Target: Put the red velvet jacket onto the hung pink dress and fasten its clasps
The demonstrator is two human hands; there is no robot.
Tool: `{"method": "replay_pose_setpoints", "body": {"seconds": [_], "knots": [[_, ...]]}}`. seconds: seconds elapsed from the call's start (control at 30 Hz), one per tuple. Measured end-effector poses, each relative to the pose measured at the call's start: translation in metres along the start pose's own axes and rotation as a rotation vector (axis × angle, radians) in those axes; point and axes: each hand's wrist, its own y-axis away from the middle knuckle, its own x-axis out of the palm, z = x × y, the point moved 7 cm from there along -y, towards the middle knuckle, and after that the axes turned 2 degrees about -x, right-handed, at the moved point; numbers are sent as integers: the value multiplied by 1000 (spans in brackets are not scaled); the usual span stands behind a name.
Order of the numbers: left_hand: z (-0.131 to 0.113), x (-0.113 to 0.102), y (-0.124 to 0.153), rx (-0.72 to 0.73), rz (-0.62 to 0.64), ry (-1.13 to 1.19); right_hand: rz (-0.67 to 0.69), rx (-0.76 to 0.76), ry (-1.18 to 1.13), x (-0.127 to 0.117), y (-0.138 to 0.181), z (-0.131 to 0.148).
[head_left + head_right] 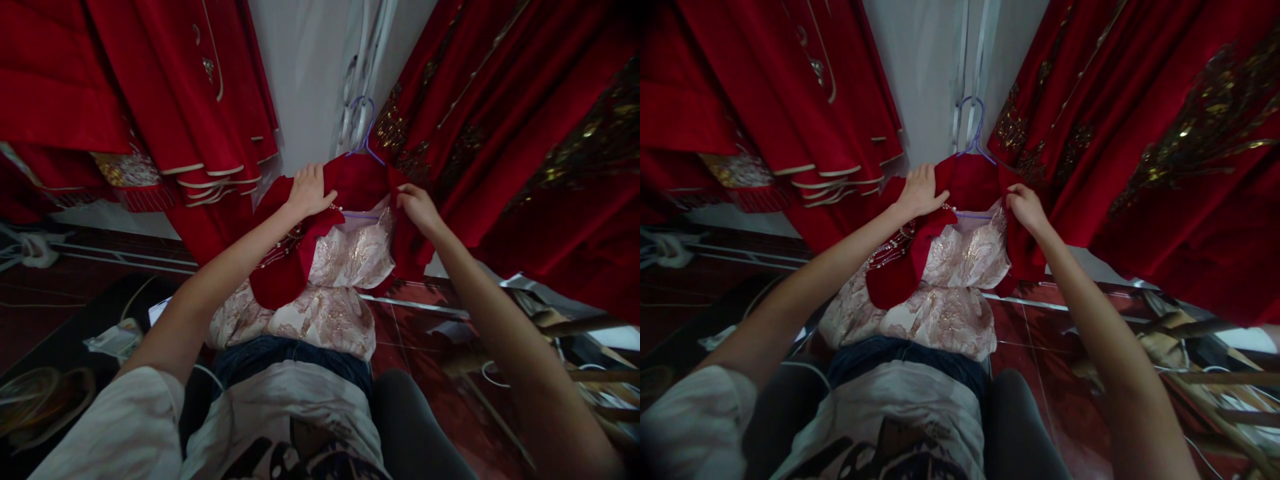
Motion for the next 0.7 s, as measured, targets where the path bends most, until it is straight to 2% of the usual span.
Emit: {"method": "replay_pose_setpoints", "body": {"seconds": [0.03, 0.07, 0.13, 0.17, 0.23, 0.33, 0.43, 0.53, 0.7], "knots": [[1, 0, 0, -22, 10, -9, 82, -12, -40, 16, 7, 12], [2, -1, 0, -48, 20, -21, 200, -33, -177, 37, 16, 25], [3, -1, 0, -112, 35, -40, 342, -58, -351, 72, 32, 48], [4, -1, -1, -148, 33, -43, 376, -81, -378, 87, 38, 58], [5, 1, -6, -221, 2, -27, 306, -165, -354, 103, 44, 71], [9, 8, -18, -308, -83, 67, 126, -249, -278, 110, 43, 73], [19, 15, -30, -325, -166, 228, 59, -277, -260, 108, 40, 62], [27, 8, -23, -234, -266, 397, 126, -264, -352, 105, 39, 51], [28, -9, 33, -126, -408, 441, 307, -267, -466, 109, 43, 48]]}}
